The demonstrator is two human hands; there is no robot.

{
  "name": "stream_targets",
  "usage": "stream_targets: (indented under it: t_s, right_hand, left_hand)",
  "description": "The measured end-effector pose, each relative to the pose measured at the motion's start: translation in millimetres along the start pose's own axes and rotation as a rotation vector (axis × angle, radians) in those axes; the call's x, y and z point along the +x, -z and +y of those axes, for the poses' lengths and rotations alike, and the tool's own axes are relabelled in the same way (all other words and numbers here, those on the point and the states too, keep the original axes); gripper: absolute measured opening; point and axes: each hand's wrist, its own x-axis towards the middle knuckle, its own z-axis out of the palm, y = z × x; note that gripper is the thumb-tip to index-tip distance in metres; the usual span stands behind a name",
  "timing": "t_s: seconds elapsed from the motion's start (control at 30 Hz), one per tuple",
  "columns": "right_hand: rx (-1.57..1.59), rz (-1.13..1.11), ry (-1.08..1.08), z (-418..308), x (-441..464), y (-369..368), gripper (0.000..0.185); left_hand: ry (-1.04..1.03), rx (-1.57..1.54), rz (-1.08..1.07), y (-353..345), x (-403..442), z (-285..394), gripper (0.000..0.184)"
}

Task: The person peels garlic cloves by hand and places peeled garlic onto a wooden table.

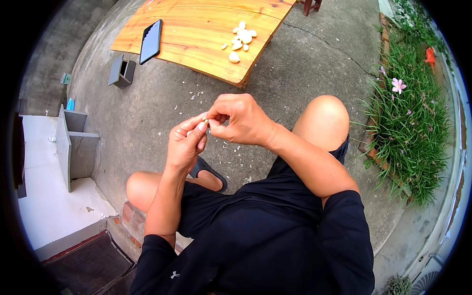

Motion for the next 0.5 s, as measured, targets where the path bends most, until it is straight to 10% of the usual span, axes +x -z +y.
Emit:
stream_targets:
  t_s: [0.5]
  right_hand:
    - [0.021,0.048,-0.158,2.6,-7.7,-13.9,0.009]
  left_hand:
    - [-0.01,-0.049,0.023,4.9,3.0,-10.0,0.025]
